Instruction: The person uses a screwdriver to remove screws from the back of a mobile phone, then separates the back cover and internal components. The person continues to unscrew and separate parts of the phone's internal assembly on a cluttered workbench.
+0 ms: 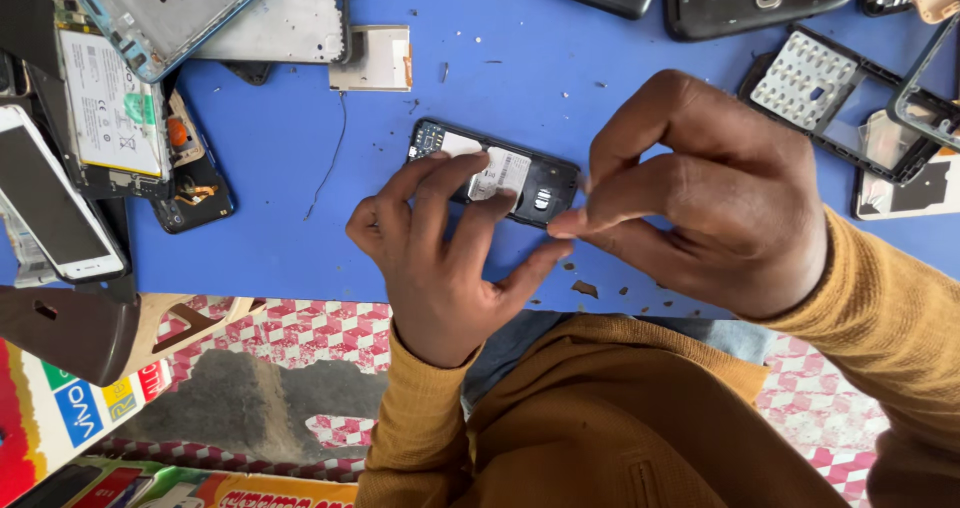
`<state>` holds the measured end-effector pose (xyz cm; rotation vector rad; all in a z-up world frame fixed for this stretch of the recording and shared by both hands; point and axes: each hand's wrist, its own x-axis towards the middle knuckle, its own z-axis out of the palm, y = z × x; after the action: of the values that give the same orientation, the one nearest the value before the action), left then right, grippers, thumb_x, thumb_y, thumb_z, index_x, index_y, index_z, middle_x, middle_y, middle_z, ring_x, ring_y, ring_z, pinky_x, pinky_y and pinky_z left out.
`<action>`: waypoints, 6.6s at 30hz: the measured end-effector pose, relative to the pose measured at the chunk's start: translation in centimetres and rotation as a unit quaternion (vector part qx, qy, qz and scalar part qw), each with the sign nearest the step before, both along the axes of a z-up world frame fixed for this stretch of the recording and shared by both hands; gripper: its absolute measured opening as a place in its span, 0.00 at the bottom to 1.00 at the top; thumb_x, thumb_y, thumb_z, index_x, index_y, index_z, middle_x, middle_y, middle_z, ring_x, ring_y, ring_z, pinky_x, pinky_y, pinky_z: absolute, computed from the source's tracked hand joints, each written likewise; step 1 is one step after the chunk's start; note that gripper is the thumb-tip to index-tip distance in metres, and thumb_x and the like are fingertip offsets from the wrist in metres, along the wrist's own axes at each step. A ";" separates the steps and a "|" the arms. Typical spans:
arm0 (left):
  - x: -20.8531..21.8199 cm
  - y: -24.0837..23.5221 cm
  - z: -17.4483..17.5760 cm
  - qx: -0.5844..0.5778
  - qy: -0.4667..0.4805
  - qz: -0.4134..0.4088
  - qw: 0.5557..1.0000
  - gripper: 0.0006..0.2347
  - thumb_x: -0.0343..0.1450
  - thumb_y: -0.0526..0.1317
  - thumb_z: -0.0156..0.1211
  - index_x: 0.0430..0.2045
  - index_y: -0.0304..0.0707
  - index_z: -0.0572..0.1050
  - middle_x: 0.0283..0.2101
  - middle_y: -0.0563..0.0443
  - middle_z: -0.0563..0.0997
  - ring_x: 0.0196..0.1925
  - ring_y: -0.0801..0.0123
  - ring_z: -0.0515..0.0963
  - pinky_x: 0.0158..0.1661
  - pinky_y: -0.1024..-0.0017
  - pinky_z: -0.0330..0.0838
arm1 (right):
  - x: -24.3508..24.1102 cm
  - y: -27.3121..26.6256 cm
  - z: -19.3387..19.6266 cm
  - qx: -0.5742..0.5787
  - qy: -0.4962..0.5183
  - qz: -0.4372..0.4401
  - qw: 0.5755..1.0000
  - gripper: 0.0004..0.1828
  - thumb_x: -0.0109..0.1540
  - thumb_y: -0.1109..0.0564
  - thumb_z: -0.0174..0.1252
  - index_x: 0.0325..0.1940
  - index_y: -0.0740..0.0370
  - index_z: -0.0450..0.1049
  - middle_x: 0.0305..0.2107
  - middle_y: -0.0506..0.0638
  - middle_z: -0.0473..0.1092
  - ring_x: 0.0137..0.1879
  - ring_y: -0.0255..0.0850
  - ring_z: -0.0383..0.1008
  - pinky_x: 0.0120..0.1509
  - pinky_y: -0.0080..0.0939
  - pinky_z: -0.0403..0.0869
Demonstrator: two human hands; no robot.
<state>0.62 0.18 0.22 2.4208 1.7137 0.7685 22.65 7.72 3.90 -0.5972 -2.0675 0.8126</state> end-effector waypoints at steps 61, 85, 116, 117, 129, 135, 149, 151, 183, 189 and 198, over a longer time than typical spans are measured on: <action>0.4 -0.4 -0.3 0.005 0.019 0.038 0.999 0.18 0.68 0.54 0.72 0.35 0.40 0.74 0.56 0.47 0.74 0.64 0.51 0.70 0.59 0.49 0.50 | -0.5 0.4 0.5 0.079 -0.019 0.005 0.997 0.17 0.55 0.59 0.76 0.41 0.64 0.75 0.35 0.58 0.72 0.38 0.45 0.75 0.40 0.44 0.74; 0.7 -0.3 -0.4 0.026 0.022 0.038 0.999 0.21 0.69 0.57 0.73 0.44 0.41 0.78 0.55 0.48 0.73 0.63 0.52 0.69 0.59 0.49 0.50 | -0.6 0.3 0.0 0.030 -0.024 0.018 0.999 0.13 0.54 0.73 0.67 0.43 0.74 0.77 0.41 0.59 0.78 0.47 0.51 0.82 0.48 0.45 0.82; 0.4 0.0 -0.1 0.035 0.002 0.035 0.999 0.17 0.68 0.54 0.71 0.33 0.44 0.73 0.54 0.49 0.75 0.62 0.54 0.71 0.55 0.52 0.50 | -0.8 0.3 -0.3 -0.001 -0.011 -0.007 1.000 0.17 0.56 0.59 0.76 0.45 0.64 0.78 0.38 0.53 0.73 0.40 0.41 0.78 0.42 0.38 0.78; 0.4 0.0 -0.1 0.036 0.000 0.033 0.999 0.18 0.68 0.55 0.71 0.33 0.44 0.73 0.54 0.49 0.75 0.62 0.54 0.71 0.55 0.52 0.49 | -0.7 0.3 -0.3 -0.011 -0.008 -0.001 1.000 0.16 0.57 0.61 0.75 0.46 0.64 0.77 0.38 0.51 0.74 0.41 0.40 0.80 0.43 0.36 0.79; 0.5 -0.1 -0.1 0.040 -0.004 0.037 0.999 0.17 0.68 0.54 0.72 0.34 0.43 0.74 0.53 0.49 0.75 0.62 0.55 0.70 0.56 0.52 0.50 | -1.1 0.4 0.0 0.002 0.001 0.010 1.000 0.18 0.53 0.65 0.73 0.46 0.68 0.78 0.37 0.56 0.73 0.39 0.42 0.77 0.41 0.38 0.78; 0.4 0.0 0.0 0.046 -0.015 0.031 0.998 0.18 0.66 0.54 0.73 0.33 0.42 0.73 0.52 0.47 0.75 0.61 0.52 0.70 0.55 0.52 0.50 | -0.8 -0.1 0.0 -0.009 0.003 -0.002 1.000 0.19 0.55 0.69 0.69 0.48 0.70 0.73 0.41 0.58 0.75 0.43 0.45 0.80 0.42 0.39 0.80; 0.2 -0.4 0.1 0.071 -0.031 0.024 0.997 0.19 0.64 0.54 0.72 0.32 0.39 0.73 0.50 0.47 0.75 0.61 0.53 0.69 0.54 0.49 0.50 | -1.0 -1.2 0.5 0.014 -0.014 -0.009 1.000 0.16 0.57 0.69 0.70 0.47 0.62 0.77 0.42 0.55 0.73 0.45 0.43 0.78 0.48 0.37 0.79; 0.1 -0.6 -0.1 0.077 -0.034 0.024 0.996 0.19 0.64 0.54 0.72 0.31 0.40 0.73 0.50 0.48 0.75 0.61 0.54 0.69 0.52 0.49 0.51 | -1.1 -1.3 0.1 -0.013 0.005 -0.025 1.000 0.15 0.57 0.69 0.71 0.45 0.62 0.79 0.39 0.53 0.72 0.43 0.40 0.78 0.47 0.36 0.80; 0.1 -1.2 -0.6 0.104 -0.030 0.035 0.993 0.20 0.62 0.55 0.73 0.31 0.39 0.75 0.49 0.49 0.74 0.61 0.55 0.67 0.52 0.49 0.52 | -1.3 -1.6 -1.1 -0.040 -0.003 -0.020 0.999 0.12 0.62 0.69 0.63 0.50 0.67 0.74 0.42 0.54 0.78 0.47 0.44 0.81 0.53 0.38 0.78; 0.2 -1.2 -0.6 0.108 -0.030 0.036 0.993 0.19 0.63 0.55 0.73 0.30 0.39 0.74 0.49 0.49 0.74 0.61 0.55 0.68 0.52 0.49 0.52 | -1.4 -1.2 -1.0 -0.027 -0.040 -0.018 0.999 0.09 0.60 0.67 0.65 0.44 0.69 0.76 0.40 0.56 0.75 0.43 0.44 0.79 0.48 0.38 0.78; 0.2 -1.2 -0.7 0.100 -0.029 0.035 0.994 0.20 0.63 0.55 0.72 0.31 0.40 0.75 0.50 0.49 0.74 0.61 0.55 0.68 0.53 0.49 0.51 | -1.0 -1.2 -0.9 -0.055 -0.037 -0.046 0.997 0.07 0.62 0.67 0.64 0.44 0.69 0.76 0.40 0.56 0.76 0.43 0.42 0.80 0.48 0.37 0.79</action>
<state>0.77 -0.99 -0.44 2.4448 1.7865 1.0579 21.69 6.56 3.03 -0.7882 -2.0544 0.8661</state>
